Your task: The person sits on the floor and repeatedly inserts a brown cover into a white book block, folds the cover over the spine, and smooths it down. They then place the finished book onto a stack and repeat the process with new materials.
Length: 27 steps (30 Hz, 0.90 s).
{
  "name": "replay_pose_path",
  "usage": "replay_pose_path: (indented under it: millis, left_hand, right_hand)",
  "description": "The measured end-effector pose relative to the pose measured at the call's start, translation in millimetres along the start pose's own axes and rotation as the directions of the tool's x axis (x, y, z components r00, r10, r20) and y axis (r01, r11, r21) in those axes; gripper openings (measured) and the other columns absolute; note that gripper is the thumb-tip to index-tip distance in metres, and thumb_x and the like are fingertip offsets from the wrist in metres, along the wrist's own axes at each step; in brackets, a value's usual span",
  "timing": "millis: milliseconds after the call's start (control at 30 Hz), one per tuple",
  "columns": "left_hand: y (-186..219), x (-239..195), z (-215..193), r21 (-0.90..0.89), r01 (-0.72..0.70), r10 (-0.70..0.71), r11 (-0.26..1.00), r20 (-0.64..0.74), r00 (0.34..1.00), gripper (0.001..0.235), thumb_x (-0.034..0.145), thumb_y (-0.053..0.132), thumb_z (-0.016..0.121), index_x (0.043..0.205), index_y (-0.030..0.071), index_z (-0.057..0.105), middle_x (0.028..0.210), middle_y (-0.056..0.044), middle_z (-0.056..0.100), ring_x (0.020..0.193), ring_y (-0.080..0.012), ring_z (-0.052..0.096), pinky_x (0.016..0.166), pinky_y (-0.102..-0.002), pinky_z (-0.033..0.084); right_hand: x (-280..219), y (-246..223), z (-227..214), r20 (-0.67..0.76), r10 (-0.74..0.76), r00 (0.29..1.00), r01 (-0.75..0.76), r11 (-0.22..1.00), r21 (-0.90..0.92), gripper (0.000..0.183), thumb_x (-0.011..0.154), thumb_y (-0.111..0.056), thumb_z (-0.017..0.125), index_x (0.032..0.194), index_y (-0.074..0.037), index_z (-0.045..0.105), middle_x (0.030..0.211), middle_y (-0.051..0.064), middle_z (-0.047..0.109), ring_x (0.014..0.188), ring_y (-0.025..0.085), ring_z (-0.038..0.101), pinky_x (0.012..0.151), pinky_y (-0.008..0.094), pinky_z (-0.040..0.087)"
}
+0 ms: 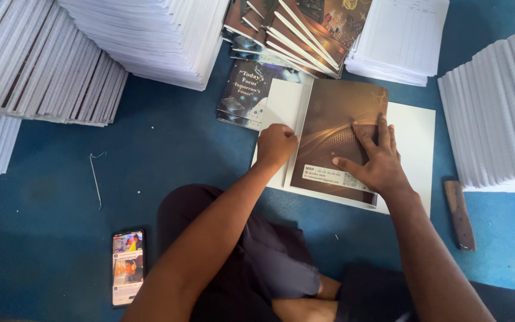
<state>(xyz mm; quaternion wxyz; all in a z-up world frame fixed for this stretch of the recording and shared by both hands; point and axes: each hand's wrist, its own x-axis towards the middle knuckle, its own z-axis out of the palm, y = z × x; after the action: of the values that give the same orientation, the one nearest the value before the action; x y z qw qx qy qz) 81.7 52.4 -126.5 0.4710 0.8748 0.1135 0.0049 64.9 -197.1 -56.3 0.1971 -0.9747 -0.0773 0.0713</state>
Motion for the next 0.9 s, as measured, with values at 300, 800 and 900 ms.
replay_pose_path:
  millis: [300,800,900]
  left_hand:
    - [4.1,-2.3,0.6,-0.017,0.008,-0.008,1.0,-0.007,1.0,0.023,0.081,0.027,0.077,0.087,0.004,0.079,0.082,-0.015,0.077,0.08,-0.0305,0.075,0.078,-0.039,0.058]
    - [8.5,-6.9,0.5,-0.004,-0.022,0.022,1.0,-0.044,0.999,0.024,0.073,0.015,0.083,0.093,0.003,0.079,0.088,-0.016,0.077,0.083,-0.0281,0.077,0.08,-0.036,0.059]
    - [8.2,-6.7,0.5,-0.002,-0.021,0.021,1.0,-0.043,0.999,0.023,0.074,0.014,0.083,0.093,0.003,0.079,0.088,-0.016,0.077,0.083,-0.0285,0.077,0.08,-0.036,0.059]
  right_hand:
    - [7.9,6.9,15.1,0.038,-0.006,0.999,0.01,0.994,-0.109,0.104,0.065,-0.083,0.07,0.153,-0.031,0.048,0.171,0.021,0.001,0.156,0.048,0.0,0.119,0.065,0.018]
    - [9.1,3.5,21.6,0.055,0.009,0.998,-0.004,0.996,-0.09,0.105,0.064,-0.08,0.072,0.153,-0.03,0.047,0.17,0.025,0.0,0.153,0.053,-0.006,0.117,0.066,0.026]
    - [8.6,3.2,22.2,0.048,-0.003,0.999,0.007,0.997,-0.072,0.106,0.063,-0.08,0.073,0.153,-0.03,0.047,0.169,0.026,0.0,0.153,0.054,-0.006,0.116,0.067,0.026]
